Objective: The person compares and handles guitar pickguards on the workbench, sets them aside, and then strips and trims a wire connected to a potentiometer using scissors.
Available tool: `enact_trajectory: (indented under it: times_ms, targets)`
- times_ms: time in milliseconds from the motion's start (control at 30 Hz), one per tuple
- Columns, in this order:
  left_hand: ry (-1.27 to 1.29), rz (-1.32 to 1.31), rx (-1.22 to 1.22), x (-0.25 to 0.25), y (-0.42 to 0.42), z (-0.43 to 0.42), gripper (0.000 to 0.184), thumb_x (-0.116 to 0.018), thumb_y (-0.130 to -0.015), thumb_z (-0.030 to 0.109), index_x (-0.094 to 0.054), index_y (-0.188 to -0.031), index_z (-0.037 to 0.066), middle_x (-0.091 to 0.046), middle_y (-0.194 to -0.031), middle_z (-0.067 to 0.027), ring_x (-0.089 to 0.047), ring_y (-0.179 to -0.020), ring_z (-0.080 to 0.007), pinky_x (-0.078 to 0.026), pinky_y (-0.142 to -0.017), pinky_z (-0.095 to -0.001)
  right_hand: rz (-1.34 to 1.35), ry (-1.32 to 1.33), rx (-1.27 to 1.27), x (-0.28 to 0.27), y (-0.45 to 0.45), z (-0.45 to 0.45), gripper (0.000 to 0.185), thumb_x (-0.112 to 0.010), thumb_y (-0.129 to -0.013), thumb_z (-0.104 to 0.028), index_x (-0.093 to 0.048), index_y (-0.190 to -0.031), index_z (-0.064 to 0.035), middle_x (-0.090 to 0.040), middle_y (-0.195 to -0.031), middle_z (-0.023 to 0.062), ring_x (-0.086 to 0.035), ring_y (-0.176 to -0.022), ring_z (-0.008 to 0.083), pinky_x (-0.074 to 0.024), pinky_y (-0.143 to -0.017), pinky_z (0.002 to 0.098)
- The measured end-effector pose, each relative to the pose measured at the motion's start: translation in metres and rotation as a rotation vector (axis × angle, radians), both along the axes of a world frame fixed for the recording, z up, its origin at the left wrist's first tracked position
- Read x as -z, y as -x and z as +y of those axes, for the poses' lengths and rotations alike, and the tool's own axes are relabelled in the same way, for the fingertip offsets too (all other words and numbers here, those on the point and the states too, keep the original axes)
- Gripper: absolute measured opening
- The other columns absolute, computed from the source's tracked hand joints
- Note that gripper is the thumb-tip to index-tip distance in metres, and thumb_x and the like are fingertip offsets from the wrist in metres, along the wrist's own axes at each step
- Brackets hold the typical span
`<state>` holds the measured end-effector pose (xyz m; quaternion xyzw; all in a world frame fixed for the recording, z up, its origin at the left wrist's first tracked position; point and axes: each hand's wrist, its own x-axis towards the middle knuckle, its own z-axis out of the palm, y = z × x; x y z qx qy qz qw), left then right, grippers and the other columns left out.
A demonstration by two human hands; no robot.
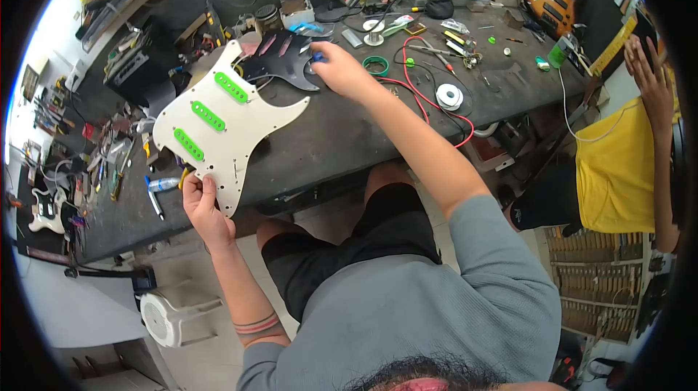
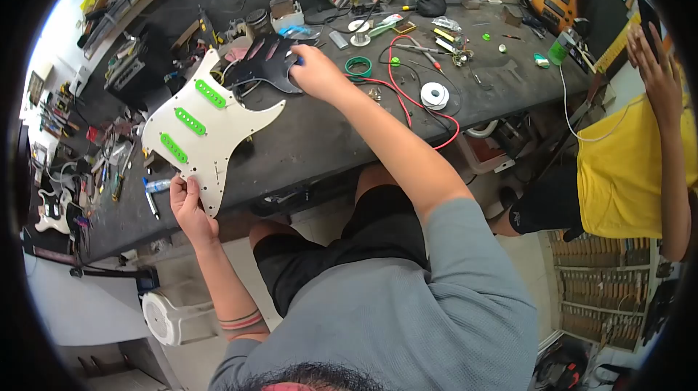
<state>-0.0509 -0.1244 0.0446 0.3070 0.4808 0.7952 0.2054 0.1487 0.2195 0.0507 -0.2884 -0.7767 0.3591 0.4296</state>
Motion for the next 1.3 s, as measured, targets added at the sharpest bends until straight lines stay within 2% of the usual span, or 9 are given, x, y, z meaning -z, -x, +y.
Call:
enact_trajectory:
  times_ms: [67,167,367,600,733,833,967,1100,1300]
  targets:
    - [0.037,-0.018,0.066,0.014,0.01,-0.01,0.013,-0.064,-0.116,0.006,-0.068,-0.126,0.0,-0.079,-0.123,-0.0101,-0.073,-0.112,-0.0165,-0.057,-0.105,-0.0347,0.109,-0.015,-0.028,0.019,-0.032,-0.037,0.039,-0.065,-0.101,-0.007,-0.072,-0.137,0.0027,-0.072,-0.136,0.0237,-0.073,-0.126,0.0373,-0.0569,-0.109,0.0442]
    - [0.038,-0.064,0.173,0.038,0.029,-0.021,0.017,-0.065,-0.115,0.01,-0.068,-0.129,0.0,-0.08,-0.125,-0.0113,-0.076,-0.117,-0.0194,-0.059,-0.107,-0.0362,-0.055,0.205,-0.122,0.035,-0.057,-0.082,0.032,-0.065,-0.105,-0.005,-0.074,-0.135,0.0004,-0.073,-0.134,0.0165,-0.072,-0.123,0.0274,-0.0567,-0.107,0.0417]
    - [-0.069,-0.205,0.272,0.046,0.016,-0.016,0.016,-0.069,-0.113,0.009,-0.067,-0.126,-0.001,-0.08,-0.126,-0.0131,-0.077,-0.114,-0.0216,-0.06,-0.106,-0.0384,-0.265,-0.501,0.147,0.028,0.035,-0.041,0.028,-0.077,-0.096,-0.013,-0.072,-0.121,-0.0022,-0.071,-0.124,0.0173,-0.067,-0.122,0.0395,-0.0563,-0.103,0.049]
    - [-0.189,-0.251,0.32,0.06,0.003,-0.027,0.036,-0.056,-0.118,0.007,-0.06,-0.153,0.001,-0.073,-0.15,-0.0183,-0.072,-0.139,-0.0312,-0.059,-0.119,-0.0483,-0.811,-0.631,0.395,0.03,0.129,0.011,0.033,-0.076,-0.098,-0.029,-0.077,-0.126,-0.012,-0.072,-0.129,0.0129,-0.069,-0.122,0.0327,-0.0519,-0.1,0.0538]
    - [-0.187,-0.286,0.324,0.07,0.005,-0.042,0.028,-0.059,-0.116,0.007,-0.063,-0.143,0.0,-0.075,-0.146,-0.0193,-0.075,-0.133,-0.0319,-0.061,-0.114,-0.0483,-0.912,-0.875,0.319,0.017,0.115,-0.003,0.028,-0.072,-0.101,-0.026,-0.078,-0.124,-0.0114,-0.071,-0.122,0.0108,-0.073,-0.105,0.0314,-0.0504,-0.086,0.0528]
    - [-0.184,-0.289,0.328,0.071,0.009,-0.043,0.026,-0.061,-0.115,0.007,-0.064,-0.141,0.001,-0.076,-0.144,-0.0187,-0.075,-0.131,-0.031,-0.062,-0.113,-0.0479,-0.815,-1.015,0.337,0.007,0.115,0.008,0.025,-0.071,-0.101,-0.025,-0.08,-0.12,-0.0109,-0.072,-0.117,0.01,-0.072,-0.103,0.0299,-0.0489,-0.083,0.0509]
    - [-0.166,-0.261,0.363,0.067,0.009,-0.033,0.024,-0.063,-0.115,0.008,-0.065,-0.139,0.001,-0.076,-0.144,-0.0183,-0.075,-0.131,-0.0306,-0.061,-0.114,-0.0479,-0.981,-1.164,0.35,-0.016,0.094,0.019,0.024,-0.069,-0.102,-0.024,-0.082,-0.115,-0.0083,-0.078,-0.117,0.0136,-0.075,-0.107,0.0313,-0.0544,-0.088,0.0561]
    - [-0.197,-0.251,0.398,0.065,0.009,-0.019,0.027,-0.056,-0.118,0.007,-0.064,-0.143,0.0,-0.075,-0.145,-0.0175,-0.075,-0.132,-0.0299,-0.061,-0.116,-0.0479,-0.777,-1.176,0.236,-0.032,0.074,0.047,0.023,-0.072,-0.096,-0.023,-0.081,-0.106,-0.0048,-0.081,-0.099,0.013,-0.08,-0.096,0.0349,-0.0599,-0.082,0.0455]
    - [-0.166,-0.255,0.386,0.059,0.016,-0.012,0.028,-0.061,-0.117,0.01,-0.063,-0.144,0.001,-0.075,-0.145,-0.0185,-0.075,-0.131,-0.0315,-0.061,-0.115,-0.0481,-0.654,-1.424,0.253,-0.083,-0.016,0.045,0.023,-0.073,-0.094,-0.019,-0.078,-0.114,-0.0068,-0.081,-0.104,0.01,-0.08,-0.109,0.0318,-0.0627,-0.094,0.0436]
